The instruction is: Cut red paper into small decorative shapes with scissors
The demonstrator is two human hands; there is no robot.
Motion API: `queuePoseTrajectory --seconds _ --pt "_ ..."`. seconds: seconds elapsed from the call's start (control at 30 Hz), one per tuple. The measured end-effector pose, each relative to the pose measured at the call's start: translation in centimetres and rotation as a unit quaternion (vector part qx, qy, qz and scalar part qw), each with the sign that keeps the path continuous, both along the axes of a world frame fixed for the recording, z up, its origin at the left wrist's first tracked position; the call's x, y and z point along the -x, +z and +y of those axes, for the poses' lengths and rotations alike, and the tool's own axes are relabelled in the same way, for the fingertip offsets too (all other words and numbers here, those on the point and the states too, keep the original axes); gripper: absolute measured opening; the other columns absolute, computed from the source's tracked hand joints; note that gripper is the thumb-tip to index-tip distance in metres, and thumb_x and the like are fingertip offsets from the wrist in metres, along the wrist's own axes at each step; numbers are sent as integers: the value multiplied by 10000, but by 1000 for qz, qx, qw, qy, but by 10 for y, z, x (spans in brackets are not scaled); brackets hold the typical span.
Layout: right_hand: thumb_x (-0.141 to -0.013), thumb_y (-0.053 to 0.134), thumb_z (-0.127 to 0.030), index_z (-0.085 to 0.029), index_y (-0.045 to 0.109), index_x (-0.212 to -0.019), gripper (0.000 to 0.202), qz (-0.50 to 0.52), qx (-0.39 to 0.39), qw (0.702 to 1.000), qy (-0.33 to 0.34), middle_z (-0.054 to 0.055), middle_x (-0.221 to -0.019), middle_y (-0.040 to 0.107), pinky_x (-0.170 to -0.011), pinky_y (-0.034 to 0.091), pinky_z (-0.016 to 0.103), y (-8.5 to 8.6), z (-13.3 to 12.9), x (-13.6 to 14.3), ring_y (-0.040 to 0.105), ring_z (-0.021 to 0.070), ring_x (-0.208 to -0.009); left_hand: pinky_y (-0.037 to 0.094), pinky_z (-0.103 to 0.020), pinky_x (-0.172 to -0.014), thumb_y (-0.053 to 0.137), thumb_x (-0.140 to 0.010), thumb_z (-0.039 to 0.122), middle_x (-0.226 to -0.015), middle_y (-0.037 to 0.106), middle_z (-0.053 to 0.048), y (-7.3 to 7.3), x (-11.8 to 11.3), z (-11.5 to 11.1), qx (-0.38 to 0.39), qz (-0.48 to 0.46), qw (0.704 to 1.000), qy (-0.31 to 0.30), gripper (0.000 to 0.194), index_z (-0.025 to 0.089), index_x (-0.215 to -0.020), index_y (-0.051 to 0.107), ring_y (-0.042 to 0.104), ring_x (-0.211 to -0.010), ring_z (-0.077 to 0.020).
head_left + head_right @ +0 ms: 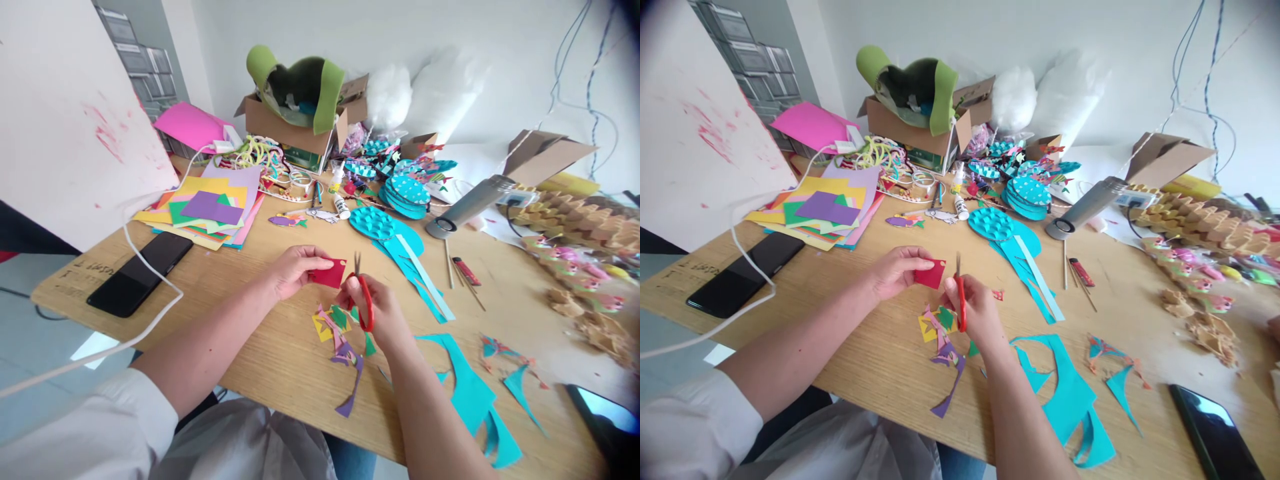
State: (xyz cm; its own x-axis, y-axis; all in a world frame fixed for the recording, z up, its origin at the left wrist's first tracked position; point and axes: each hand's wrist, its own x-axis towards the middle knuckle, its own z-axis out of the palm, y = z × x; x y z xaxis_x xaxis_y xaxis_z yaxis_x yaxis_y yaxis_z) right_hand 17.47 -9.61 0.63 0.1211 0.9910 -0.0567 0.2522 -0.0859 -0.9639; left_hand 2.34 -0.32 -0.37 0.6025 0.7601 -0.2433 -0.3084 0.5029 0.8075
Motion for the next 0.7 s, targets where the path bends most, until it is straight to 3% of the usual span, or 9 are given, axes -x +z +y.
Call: queuePoseTrajectory --seconds 0.27,0.7 --pt "-736 618 -679 -176 546 -666 513 9 62 992 110 45 -571 644 -484 443 252 -3 0 2 584 148 -498 449 -239 -607 776 -544 167 -698 690 -38 4 1 -1 3 0 1000 9 226 114 -705 626 616 -600 -113" --pt "-784 590 -652 -168 592 -685 494 8 47 988 144 39 -562 648 -481 446 240 -2 -2 -1 579 138 -488 435 -220 -546 743 -560 149 -670 672 -36 4 1 1 1 19 999 33 175 120 -676 616 588 -570 -103"
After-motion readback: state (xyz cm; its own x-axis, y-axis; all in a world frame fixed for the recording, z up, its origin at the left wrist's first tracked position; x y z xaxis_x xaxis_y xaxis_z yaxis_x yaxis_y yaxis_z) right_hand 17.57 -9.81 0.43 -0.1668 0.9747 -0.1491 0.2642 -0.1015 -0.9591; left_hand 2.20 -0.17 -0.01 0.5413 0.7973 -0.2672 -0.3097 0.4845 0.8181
